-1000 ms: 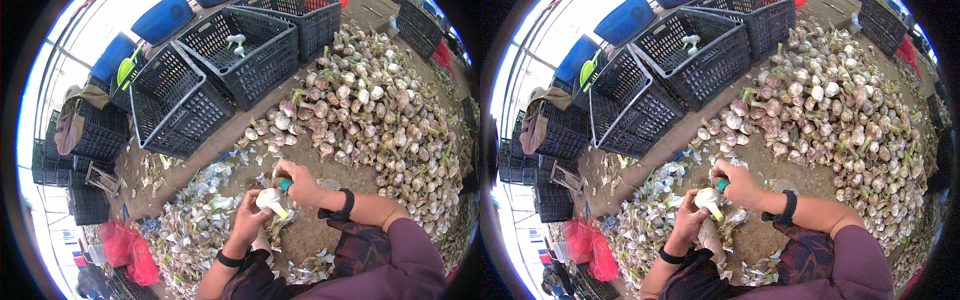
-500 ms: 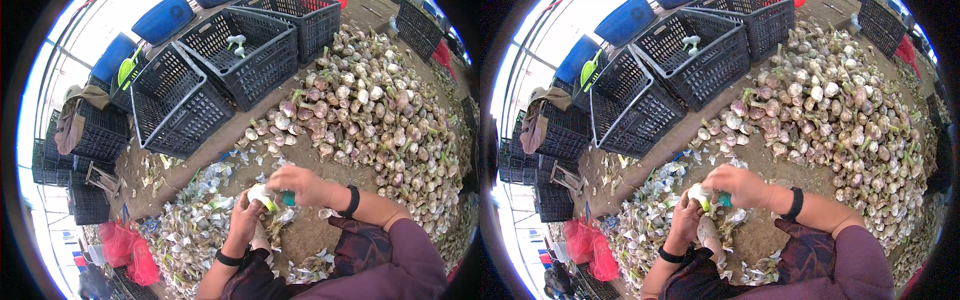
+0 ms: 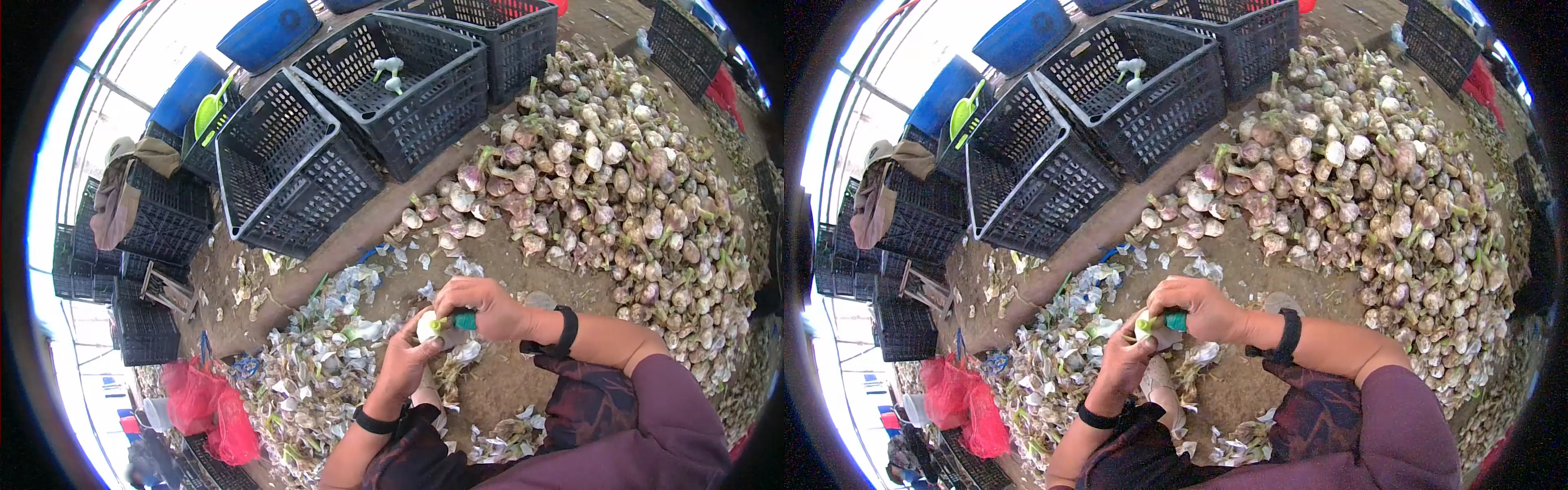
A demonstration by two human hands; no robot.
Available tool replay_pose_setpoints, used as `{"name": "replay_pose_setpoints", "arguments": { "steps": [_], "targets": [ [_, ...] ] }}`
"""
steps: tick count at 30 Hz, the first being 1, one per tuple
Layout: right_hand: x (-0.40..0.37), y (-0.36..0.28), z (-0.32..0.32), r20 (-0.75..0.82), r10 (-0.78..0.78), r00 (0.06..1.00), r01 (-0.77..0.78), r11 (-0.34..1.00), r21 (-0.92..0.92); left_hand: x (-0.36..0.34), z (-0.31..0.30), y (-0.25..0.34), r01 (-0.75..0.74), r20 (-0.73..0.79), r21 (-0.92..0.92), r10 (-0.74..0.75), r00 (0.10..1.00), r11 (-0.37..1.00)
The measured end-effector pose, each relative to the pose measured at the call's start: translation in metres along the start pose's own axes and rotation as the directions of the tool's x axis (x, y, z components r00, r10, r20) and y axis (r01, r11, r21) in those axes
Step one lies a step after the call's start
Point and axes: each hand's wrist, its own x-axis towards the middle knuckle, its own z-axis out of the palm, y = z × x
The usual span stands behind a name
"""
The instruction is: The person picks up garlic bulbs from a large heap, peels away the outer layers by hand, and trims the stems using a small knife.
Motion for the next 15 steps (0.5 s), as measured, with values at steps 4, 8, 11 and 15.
{"name": "replay_pose_setpoints", "arguments": {
  "steps": [4,8,11,15],
  "targets": [
    [-0.005,0.003,0.002,-0.01,0.394,0.919,-0.344,0.816,0.464,0.001,0.008,0.006,-0.031,-0.069,0.003,0.031,0.997,1.0],
    [-0.002,0.013,-0.007,-0.122,0.726,0.677,-0.488,0.567,0.664,-0.004,0.02,0.019,-0.13,-0.037,-0.028,0.129,0.991,0.991],
    [-0.006,0.033,-0.011,-0.331,0.573,0.75,-0.451,0.808,0.38,0.001,0.016,0.013,-0.212,-0.012,-0.034,0.212,0.977,0.977],
    [-0.008,0.045,-0.011,-0.424,0.471,0.774,-0.464,0.877,0.128,0.006,0.009,0.007,-0.275,0.041,-0.05,0.277,0.96,0.96]
  ]
}}
